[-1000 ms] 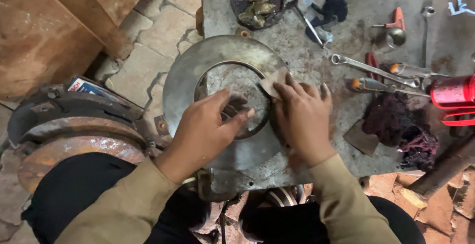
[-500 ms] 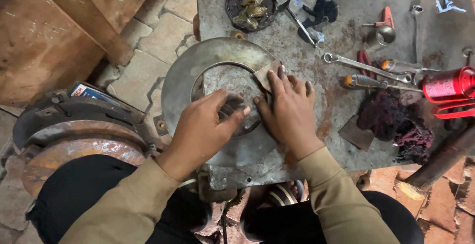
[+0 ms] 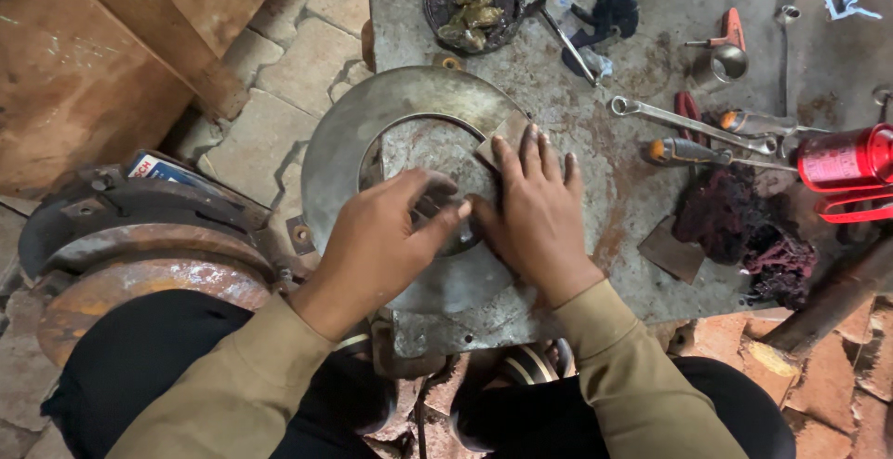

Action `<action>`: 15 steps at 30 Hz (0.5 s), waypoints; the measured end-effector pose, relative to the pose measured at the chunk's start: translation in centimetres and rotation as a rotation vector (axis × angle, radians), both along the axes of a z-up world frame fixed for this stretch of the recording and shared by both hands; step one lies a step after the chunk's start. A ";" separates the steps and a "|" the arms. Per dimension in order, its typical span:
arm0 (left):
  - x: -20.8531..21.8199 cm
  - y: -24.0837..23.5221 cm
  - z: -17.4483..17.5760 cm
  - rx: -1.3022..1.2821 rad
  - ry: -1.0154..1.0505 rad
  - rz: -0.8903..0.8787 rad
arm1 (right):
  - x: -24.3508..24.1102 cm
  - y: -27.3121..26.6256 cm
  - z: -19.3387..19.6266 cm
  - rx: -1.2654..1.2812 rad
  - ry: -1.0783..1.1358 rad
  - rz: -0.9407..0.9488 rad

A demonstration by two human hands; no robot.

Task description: The person cleans a large metal ring and a smaller rectangular metal component by hand using a cloth and an abrasive pad, wiping various surfaces and edges across the objects.

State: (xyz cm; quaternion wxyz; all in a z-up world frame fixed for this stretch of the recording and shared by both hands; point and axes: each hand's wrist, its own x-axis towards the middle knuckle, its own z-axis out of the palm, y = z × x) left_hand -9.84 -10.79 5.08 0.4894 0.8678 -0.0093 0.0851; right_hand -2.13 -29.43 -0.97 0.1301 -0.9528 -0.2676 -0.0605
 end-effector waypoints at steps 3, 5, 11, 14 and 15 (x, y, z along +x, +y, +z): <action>0.1 -0.2 0.0 0.016 0.011 -0.005 | 0.1 -0.2 -0.1 -0.019 0.024 0.018; 0.1 -0.3 0.3 0.034 0.023 -0.004 | 0.2 -0.3 -0.2 -0.028 0.052 0.032; 0.0 -0.7 0.6 0.073 0.146 -0.010 | 0.7 -0.6 -1.0 -0.016 0.079 0.080; -0.1 -0.6 0.2 0.071 -0.033 -0.042 | 1.1 -0.1 -1.2 -0.017 0.080 0.071; -0.1 -0.4 0.1 0.069 -0.042 -0.044 | 1.2 0.0 -1.1 -0.013 0.084 0.071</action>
